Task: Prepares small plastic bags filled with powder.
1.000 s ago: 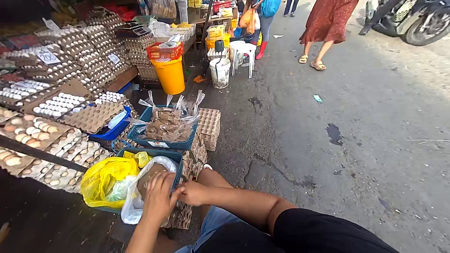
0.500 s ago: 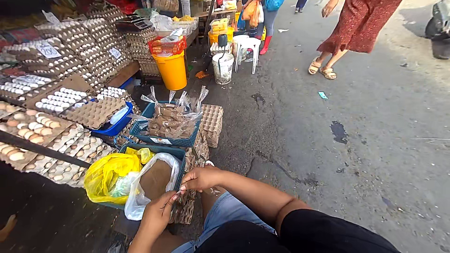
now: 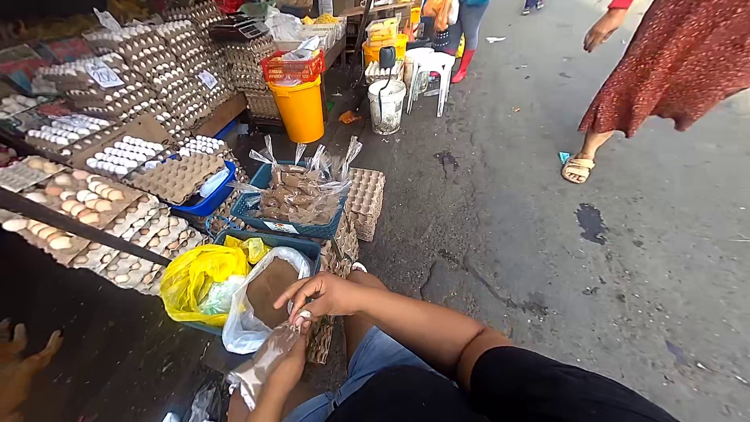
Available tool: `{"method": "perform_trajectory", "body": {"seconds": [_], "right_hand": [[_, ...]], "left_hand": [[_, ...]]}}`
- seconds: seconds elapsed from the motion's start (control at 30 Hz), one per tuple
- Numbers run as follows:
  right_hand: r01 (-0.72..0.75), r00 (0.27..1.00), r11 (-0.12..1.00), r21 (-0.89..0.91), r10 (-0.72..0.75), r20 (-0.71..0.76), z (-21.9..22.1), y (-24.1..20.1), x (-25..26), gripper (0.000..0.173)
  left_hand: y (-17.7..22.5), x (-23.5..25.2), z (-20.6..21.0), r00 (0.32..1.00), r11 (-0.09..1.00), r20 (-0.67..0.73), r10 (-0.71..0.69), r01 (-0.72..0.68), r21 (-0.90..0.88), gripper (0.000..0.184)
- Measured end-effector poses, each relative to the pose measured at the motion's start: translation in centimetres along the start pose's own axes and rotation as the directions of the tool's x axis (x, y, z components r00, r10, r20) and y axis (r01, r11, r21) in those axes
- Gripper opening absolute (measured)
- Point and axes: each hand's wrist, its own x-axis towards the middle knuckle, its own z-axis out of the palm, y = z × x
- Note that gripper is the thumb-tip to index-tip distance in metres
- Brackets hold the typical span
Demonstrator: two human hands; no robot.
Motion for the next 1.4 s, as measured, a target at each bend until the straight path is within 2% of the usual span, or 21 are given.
{"method": "perform_trajectory", "body": {"seconds": [0.07, 0.13, 0.2, 0.3, 0.33, 0.4, 0.5, 0.6, 0.73, 0.8, 0.87, 0.93, 1.03, 1.1, 1.17, 1.27, 1.33, 1.4], "right_hand": [[-0.117, 0.993, 0.993, 0.023, 0.117, 0.001, -0.5, 0.6, -0.4, 0.010], [-0.154, 0.988, 0.983, -0.104, 0.151, -0.038, -0.8, 0.9, -0.8, 0.015], [-0.134, 0.990, 0.969, -0.210, 0.119, -0.080, -0.8, 0.8, -1.3, 0.017], [-0.097, 0.972, 0.979, -0.179, 0.055, -0.227, -0.3, 1.5, -1.6, 0.018], [-0.100, 0.957, 0.983, -0.153, 0.053, -0.284, 0.1, 1.8, -1.5, 0.019], [-0.126, 0.918, 0.987, -0.097, 0.079, -0.389, 1.2, 2.4, -1.5, 0.021], [-0.107, 0.848, 0.994, -0.019, 0.081, -0.523, 3.2, 3.3, -1.4, 0.024], [-0.081, 0.802, 0.996, 0.033, 0.085, -0.591, 3.8, 3.6, -1.5, 0.019], [0.007, 0.853, 0.999, 0.045, 0.018, -0.522, 3.5, 3.5, -1.9, 0.016], [0.053, 0.904, 0.994, 0.095, -0.007, -0.427, 3.4, 3.6, -2.1, 0.020], [0.027, 0.924, 0.990, 0.138, 0.028, -0.381, 3.5, 3.2, -2.0, 0.025], [-0.088, 0.907, 0.980, 0.176, 0.152, -0.394, 3.3, 2.5, -1.8, 0.025], [-0.258, 0.880, 0.958, 0.128, 0.288, -0.378, 2.5, 1.8, -1.6, 0.026], [-0.297, 0.913, 0.955, 0.017, 0.289, -0.289, 1.9, 1.9, -1.7, 0.027], [-0.299, 0.938, 0.951, -0.081, 0.277, -0.207, 1.6, 2.0, -1.9, 0.028], [-0.282, 0.942, 0.939, -0.194, 0.234, -0.239, 1.6, 1.8, -1.8, 0.030], [-0.174, 0.976, 0.933, -0.314, 0.121, -0.181, 1.9, 2.5, -1.5, 0.036], [-0.080, 0.993, 0.902, -0.425, 0.036, -0.111, 2.4, 3.8, -1.3, 0.029]], "left_hand": [[1.1, 0.9, -1.4, 0.996, 0.994, -0.079, 0.047, -0.038, 0.102, 0.012], [1.5, 1.4, -2.0, 0.994, 0.989, -0.096, 0.043, -0.029, 0.148, 0.011], [1.9, 1.3, -1.6, 0.996, 0.993, -0.080, -0.029, 0.038, 0.111, 0.015], [2.2, 1.1, -0.8, 0.995, 0.997, -0.070, -0.068, 0.065, -0.040, 0.016], [2.2, 1.1, -0.5, 0.995, 0.999, -0.087, -0.044, 0.043, -0.019, 0.018], [2.0, 1.1, 0.4, 0.984, 0.979, -0.172, 0.051, -0.015, 0.204, 0.022], [1.6, 1.3, 1.6, 0.956, 0.836, -0.225, 0.188, -0.036, 0.547, 0.029], [1.4, 1.4, 2.0, 0.929, 0.786, -0.261, 0.263, -0.050, 0.616, 0.024], [2.9, 1.5, 1.2, 0.947, 0.927, -0.301, 0.115, 0.006, 0.375, 0.018], [3.8, 1.7, 0.4, 0.970, 0.972, -0.243, -0.021, 0.077, 0.224, 0.016], [3.8, 1.6, -0.3, 0.980, 0.979, -0.177, -0.096, 0.125, 0.159, 0.014], [3.3, 1.1, -0.6, 0.980, 0.970, -0.197, -0.035, 0.080, 0.228, 0.017], [2.8, 0.6, -1.1, 0.974, 0.905, -0.199, 0.104, -0.010, 0.424, 0.033], [2.8, 0.6, -1.7, 0.968, 0.875, -0.181, 0.176, -0.070, 0.480, 0.024], [3.0, 0.6, -2.2, 0.959, 0.860, -0.167, 0.228, -0.118, 0.496, 0.018], [3.7, 0.7, -2.0, 0.956, 0.847, -0.114, 0.270, -0.179, 0.500, 0.018], [3.9, 0.4, -2.2, 0.962, 0.842, -0.083, 0.261, -0.185, 0.506, 0.017], [3.8, 0.7, -3.0, 0.970, 0.861, -0.126, 0.206, -0.119, 0.494, 0.016]]}}
